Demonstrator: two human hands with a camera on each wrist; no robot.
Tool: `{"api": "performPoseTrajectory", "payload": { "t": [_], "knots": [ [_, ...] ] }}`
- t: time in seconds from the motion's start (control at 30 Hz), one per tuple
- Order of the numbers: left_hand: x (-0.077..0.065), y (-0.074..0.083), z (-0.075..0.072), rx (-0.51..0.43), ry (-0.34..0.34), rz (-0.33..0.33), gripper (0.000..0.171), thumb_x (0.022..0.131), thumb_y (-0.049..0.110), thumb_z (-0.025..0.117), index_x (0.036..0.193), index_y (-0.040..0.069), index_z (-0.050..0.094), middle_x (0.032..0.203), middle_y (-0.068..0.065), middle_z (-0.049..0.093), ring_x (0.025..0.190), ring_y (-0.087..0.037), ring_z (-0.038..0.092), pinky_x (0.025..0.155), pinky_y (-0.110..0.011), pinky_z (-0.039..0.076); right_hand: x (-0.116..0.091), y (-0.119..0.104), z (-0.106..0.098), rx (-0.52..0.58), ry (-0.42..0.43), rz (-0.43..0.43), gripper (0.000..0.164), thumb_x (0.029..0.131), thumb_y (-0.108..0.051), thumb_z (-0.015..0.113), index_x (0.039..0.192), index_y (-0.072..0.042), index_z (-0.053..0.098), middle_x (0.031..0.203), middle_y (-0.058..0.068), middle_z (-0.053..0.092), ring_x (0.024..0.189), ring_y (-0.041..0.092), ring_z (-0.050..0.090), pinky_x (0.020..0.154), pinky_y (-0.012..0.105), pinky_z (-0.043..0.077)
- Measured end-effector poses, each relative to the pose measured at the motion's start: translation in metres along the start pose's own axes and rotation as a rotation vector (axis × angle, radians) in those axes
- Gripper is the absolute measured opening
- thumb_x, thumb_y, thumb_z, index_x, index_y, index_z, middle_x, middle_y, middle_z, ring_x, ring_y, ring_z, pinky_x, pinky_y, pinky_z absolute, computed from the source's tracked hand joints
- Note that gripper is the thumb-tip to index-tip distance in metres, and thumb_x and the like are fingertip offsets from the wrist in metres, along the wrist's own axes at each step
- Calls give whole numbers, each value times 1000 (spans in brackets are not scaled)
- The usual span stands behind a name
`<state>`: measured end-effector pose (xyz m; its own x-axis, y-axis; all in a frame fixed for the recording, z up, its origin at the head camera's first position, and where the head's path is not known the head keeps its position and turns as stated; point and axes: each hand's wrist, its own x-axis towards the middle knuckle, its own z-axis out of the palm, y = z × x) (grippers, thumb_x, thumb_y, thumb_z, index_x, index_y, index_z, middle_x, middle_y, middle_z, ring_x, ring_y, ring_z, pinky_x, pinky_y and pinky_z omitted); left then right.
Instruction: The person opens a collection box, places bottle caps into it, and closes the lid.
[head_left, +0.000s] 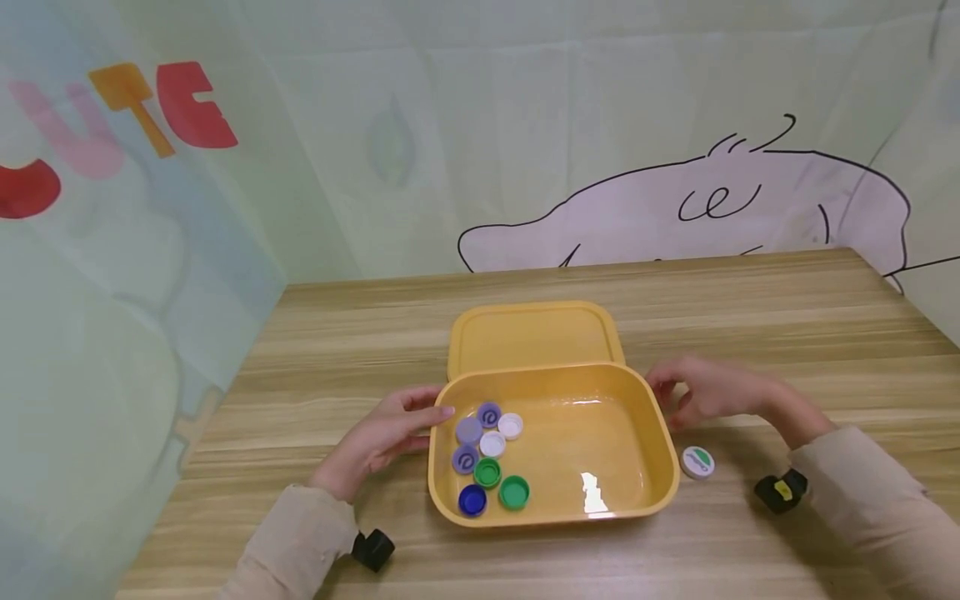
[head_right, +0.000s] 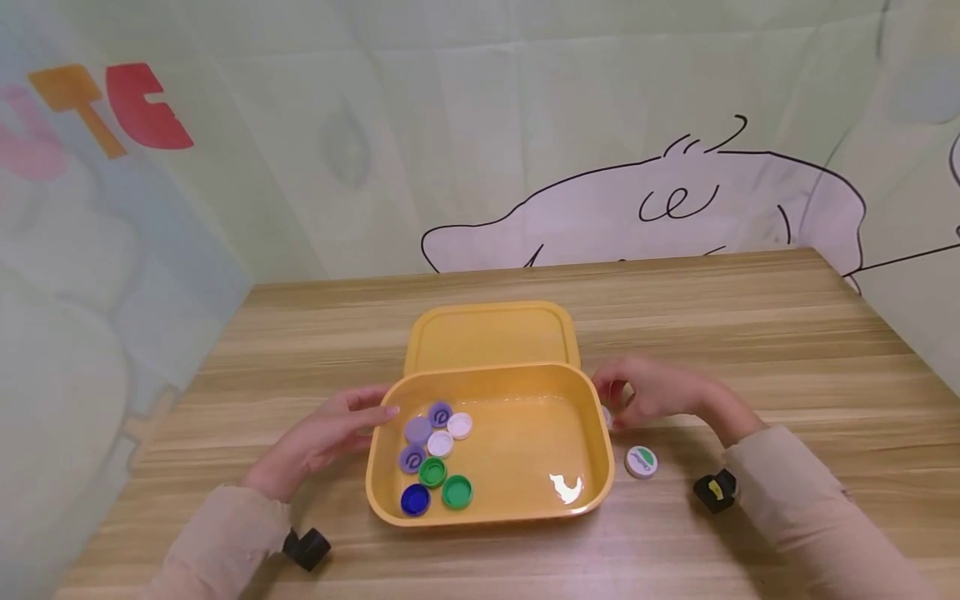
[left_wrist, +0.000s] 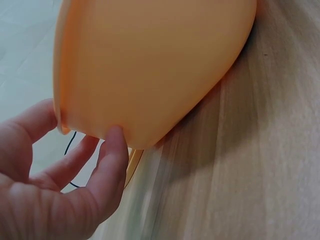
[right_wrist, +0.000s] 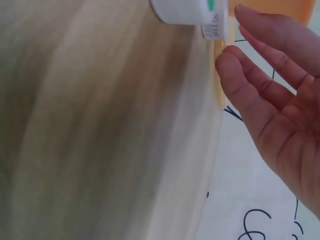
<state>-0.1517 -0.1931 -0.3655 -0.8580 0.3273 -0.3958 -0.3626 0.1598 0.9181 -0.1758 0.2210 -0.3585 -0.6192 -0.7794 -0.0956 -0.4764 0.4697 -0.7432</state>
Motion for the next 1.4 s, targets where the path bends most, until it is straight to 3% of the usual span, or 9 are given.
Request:
{"api": "performPoseTrajectory", "payload": {
  "t": [0.3, 0.57, 0.83, 1.4],
  "knots": [
    [-1, -1, -1, -26, -26, 18, 55, 89, 14, 61, 135, -7, 40, 125, -18, 52, 100, -18, 58, 85, -36, 52, 5, 4, 7, -14, 8, -72, 32, 75, -7, 75, 104, -14, 63, 95, -6, 62, 85, 12, 58, 73, 30, 54],
    [-1, 0, 1, -25, -21, 14, 56, 88, 15, 62, 135, -7, 40, 126, -18, 52, 100, -17, 58, 85, -35, 52, 6, 6, 8, -15, 17, -82, 30, 75, -11, 76, 102, -15, 63, 92, -6, 61, 82, 11, 57, 71, 30, 54],
    [0, -2, 1, -18, -4, 3, 54, 87, 15, 63, 133, -6, 43, 123, -15, 54, 98, -17, 58, 83, -35, 52, 6, 13, 11, 21, 10, -73, 37, 75, -13, 77, 108, -12, 61, 94, -5, 61, 83, 13, 57, 74, 30, 55],
    [-2, 1, 2, -17, -8, 0, 56, 88, 16, 63, 135, -6, 42, 124, -17, 53, 100, -17, 57, 85, -35, 52, 1, 9, 7, 78, -1, 19, 35, 77, -10, 74, 109, -12, 60, 98, -2, 63, 88, 17, 60, 78, 29, 54]
  ]
}}
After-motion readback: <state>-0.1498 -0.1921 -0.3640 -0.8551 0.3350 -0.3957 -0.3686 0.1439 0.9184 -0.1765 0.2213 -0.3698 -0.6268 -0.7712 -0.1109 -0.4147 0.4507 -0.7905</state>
